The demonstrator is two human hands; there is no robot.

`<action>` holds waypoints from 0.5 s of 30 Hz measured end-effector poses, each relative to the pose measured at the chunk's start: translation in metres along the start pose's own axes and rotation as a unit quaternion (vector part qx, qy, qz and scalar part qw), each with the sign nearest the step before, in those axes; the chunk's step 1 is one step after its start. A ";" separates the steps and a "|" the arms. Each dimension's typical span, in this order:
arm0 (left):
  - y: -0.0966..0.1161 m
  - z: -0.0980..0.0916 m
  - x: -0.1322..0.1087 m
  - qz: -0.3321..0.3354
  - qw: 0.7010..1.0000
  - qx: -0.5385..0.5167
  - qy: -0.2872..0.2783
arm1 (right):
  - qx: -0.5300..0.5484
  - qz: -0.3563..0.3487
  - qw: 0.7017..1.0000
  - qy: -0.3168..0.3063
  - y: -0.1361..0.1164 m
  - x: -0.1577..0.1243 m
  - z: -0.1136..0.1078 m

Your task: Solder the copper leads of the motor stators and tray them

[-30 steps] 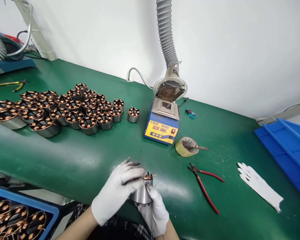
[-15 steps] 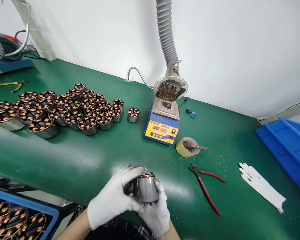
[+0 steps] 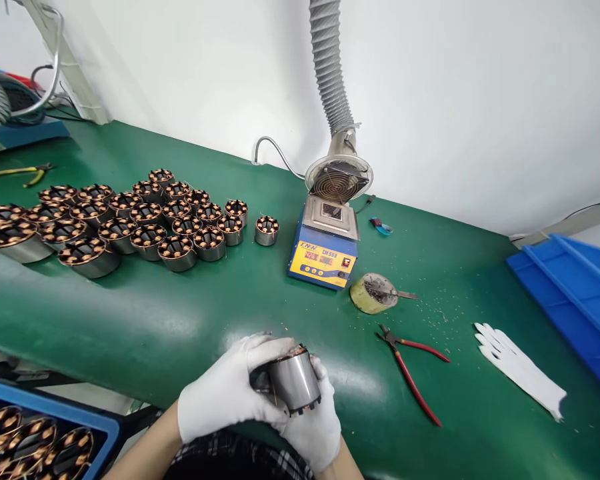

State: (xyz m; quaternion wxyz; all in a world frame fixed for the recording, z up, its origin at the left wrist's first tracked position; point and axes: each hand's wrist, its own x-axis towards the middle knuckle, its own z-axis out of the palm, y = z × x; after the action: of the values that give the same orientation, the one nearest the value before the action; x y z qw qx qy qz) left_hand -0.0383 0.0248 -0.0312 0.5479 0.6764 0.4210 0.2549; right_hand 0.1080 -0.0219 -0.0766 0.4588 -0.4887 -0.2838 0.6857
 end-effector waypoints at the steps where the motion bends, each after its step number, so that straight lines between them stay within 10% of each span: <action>1: 0.002 0.002 0.003 -0.001 0.998 -0.041 0.040 | 0.032 0.027 0.999 -0.023 -0.001 0.000 0.001; 7: -0.003 0.009 0.018 -0.112 0.861 -0.371 0.330 | 0.266 0.089 0.949 -0.143 -0.002 -0.004 0.007; 13: 0.005 0.012 0.004 -0.162 0.900 -0.386 0.119 | 0.259 0.101 0.954 -0.109 0.003 -0.003 0.009; 15: 0.006 0.012 0.004 -0.187 0.895 -0.371 0.163 | 0.218 0.073 0.969 -0.094 0.000 -0.003 0.009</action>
State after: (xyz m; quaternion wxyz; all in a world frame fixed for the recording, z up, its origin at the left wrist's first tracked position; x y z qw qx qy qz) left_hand -0.0250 0.0216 -0.0290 0.7204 0.2818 0.4981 0.3918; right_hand 0.0998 -0.0242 -0.0724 0.4740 -0.3293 -0.1332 0.8057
